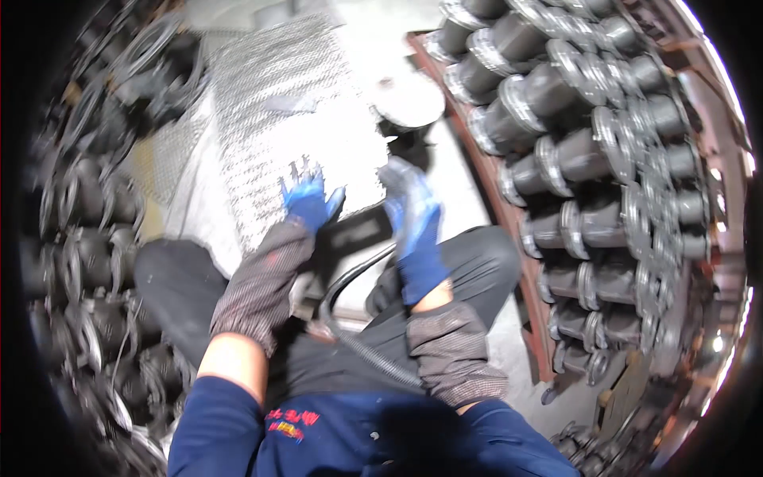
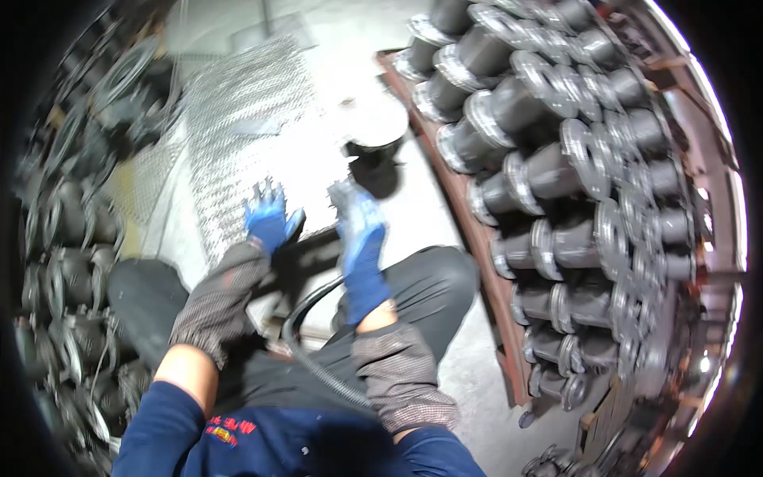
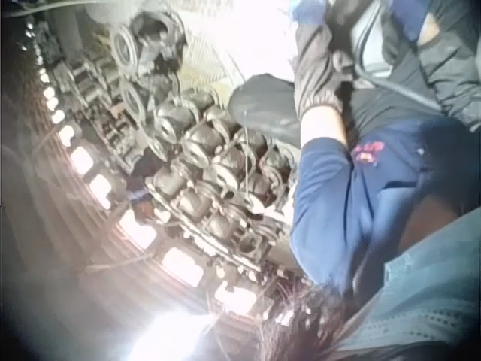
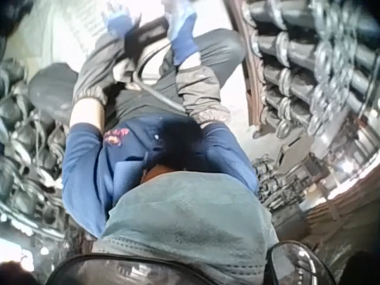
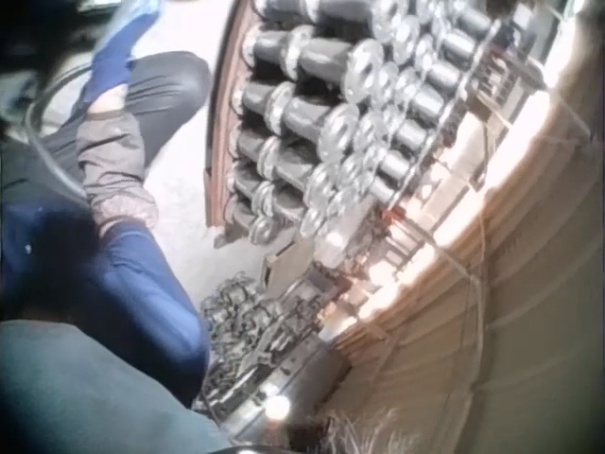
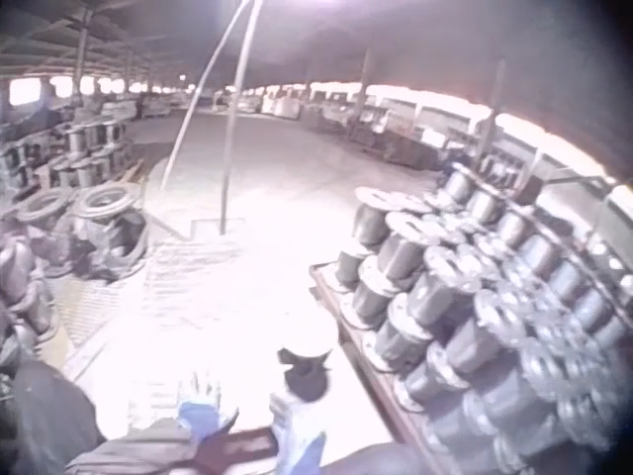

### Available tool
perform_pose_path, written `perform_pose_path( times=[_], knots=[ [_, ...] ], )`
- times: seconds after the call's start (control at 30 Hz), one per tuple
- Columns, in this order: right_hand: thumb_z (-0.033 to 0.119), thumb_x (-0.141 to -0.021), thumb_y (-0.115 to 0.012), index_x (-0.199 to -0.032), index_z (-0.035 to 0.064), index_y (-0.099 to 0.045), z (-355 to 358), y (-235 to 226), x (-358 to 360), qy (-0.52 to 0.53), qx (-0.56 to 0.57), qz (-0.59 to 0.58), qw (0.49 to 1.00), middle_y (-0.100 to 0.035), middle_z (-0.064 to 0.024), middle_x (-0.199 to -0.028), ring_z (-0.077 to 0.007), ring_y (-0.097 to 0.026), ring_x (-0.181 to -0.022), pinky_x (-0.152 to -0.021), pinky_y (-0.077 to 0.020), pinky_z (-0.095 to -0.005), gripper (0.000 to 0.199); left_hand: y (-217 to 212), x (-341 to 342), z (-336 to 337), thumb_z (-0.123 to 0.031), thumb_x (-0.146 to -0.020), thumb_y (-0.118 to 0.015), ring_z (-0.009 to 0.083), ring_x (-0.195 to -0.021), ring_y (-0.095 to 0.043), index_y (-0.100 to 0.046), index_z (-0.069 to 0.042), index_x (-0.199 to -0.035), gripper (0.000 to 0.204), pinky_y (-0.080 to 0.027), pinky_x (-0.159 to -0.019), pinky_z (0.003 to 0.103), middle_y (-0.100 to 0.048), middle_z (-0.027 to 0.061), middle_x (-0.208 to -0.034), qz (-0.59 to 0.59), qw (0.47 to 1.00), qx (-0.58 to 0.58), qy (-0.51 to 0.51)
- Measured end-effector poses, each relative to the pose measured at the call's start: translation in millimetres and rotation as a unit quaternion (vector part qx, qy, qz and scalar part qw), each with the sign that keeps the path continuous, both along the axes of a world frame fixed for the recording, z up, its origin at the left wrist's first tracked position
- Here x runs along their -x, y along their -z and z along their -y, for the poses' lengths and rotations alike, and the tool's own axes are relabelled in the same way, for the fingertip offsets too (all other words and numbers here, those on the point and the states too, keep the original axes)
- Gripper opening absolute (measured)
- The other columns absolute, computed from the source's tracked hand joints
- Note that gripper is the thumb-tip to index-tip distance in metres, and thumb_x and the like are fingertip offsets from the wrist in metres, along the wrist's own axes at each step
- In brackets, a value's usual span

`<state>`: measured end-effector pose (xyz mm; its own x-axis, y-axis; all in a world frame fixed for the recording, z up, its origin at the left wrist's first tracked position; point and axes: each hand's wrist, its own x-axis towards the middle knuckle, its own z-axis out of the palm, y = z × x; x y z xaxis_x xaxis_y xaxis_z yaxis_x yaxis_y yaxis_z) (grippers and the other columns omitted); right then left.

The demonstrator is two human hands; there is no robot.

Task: The person handles a metal pipe component by hand, rotating it to view the internal surface and the outer markings before placing it onto a pallet with others. The person then removes their gloves and writes notes on a pad using a pen.

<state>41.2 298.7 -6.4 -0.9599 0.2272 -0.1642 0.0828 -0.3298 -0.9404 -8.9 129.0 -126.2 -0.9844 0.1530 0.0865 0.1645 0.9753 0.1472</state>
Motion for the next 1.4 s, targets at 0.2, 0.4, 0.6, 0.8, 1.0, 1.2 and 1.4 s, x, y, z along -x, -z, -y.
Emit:
perform_pose_path(
  times=[0.2,0.4,0.6,0.8,1.0,1.2,1.4],
  knots=[
    [0.035,-0.096,-0.038,-0.118,0.0021,-0.053,3,-5,7,-0.049,-0.002,-0.002,0.999,-0.061,-0.0115,-0.112,-0.0200,-0.057,-0.106,-0.088,-0.0399,-0.0283,0.043,6,-41,-7,-0.049,-0.077,-0.056,0.0361,-0.131,-0.027,-0.033,0.000,-0.135,0.079,-0.017,-0.108,0.050,-0.029,0.0199,-0.142,-0.029,0.998,-0.018,0.061],
    [0.029,-0.092,-0.043,-0.121,0.0044,-0.051,-5,27,13,-0.053,-0.031,-0.007,0.998,-0.056,-0.0090,-0.119,-0.0202,-0.051,-0.111,-0.095,-0.0365,-0.0350,0.039,33,-40,7,-0.021,-0.073,-0.062,0.0379,-0.113,-0.047,-0.049,-0.001,-0.121,0.054,-0.040,-0.092,0.047,-0.045,0.0223,-0.128,-0.077,0.982,0.001,0.174],
    [0.041,-0.094,-0.034,-0.130,-0.0004,-0.042,14,4,-6,-0.163,-0.009,0.016,0.987,-0.048,-0.0175,-0.128,-0.0258,-0.046,-0.118,-0.098,-0.0320,-0.0342,0.056,26,-25,0,-0.020,-0.083,-0.048,0.0256,-0.091,-0.063,-0.067,-0.014,-0.100,0.026,-0.052,-0.074,0.040,-0.065,0.0040,-0.100,0.131,0.990,-0.032,0.034],
    [0.045,-0.092,-0.041,-0.130,-0.0013,-0.041,-13,43,7,-0.169,-0.052,0.064,0.982,-0.048,-0.0183,-0.127,-0.0271,-0.045,-0.119,-0.101,-0.0292,-0.0349,0.060,0,-24,6,-0.009,-0.065,-0.060,0.0311,-0.092,-0.061,-0.063,-0.010,-0.104,0.039,-0.049,-0.078,0.039,-0.064,0.0156,-0.097,0.148,0.933,-0.315,-0.098],
    [0.046,-0.089,-0.046,-0.133,-0.0022,-0.037,39,45,27,-0.169,0.077,0.124,0.975,-0.050,-0.0214,-0.125,-0.0315,-0.048,-0.115,-0.093,-0.0383,-0.0356,0.066,-30,-42,-14,-0.003,-0.072,-0.059,0.0268,-0.086,-0.063,-0.064,-0.004,-0.098,0.026,-0.049,-0.075,0.031,-0.065,0.0162,-0.091,0.080,0.774,-0.628,-0.024],
    [0.030,-0.092,-0.038,-0.132,-0.0023,-0.038,65,57,45,-0.273,0.124,-0.016,0.954,-0.042,-0.0226,-0.133,-0.0318,-0.042,-0.122,-0.101,-0.0352,-0.0398,0.051,-141,-67,51,-0.025,-0.079,-0.060,0.0306,-0.087,-0.062,-0.063,-0.006,-0.103,0.032,-0.048,-0.077,0.035,-0.064,0.0178,-0.095,0.187,0.885,-0.421,0.069],
    [0.034,-0.089,-0.043,-0.136,0.0057,-0.035,73,63,45,-0.237,0.098,0.082,0.963,-0.039,-0.0193,-0.137,-0.0302,-0.038,-0.126,-0.104,-0.0286,-0.0405,0.055,-143,7,258,-0.039,-0.076,-0.056,0.0369,-0.076,-0.060,-0.066,-0.007,-0.086,0.035,-0.048,-0.070,0.044,-0.063,0.0172,-0.081,-0.002,0.991,-0.096,-0.095]
  ],
)
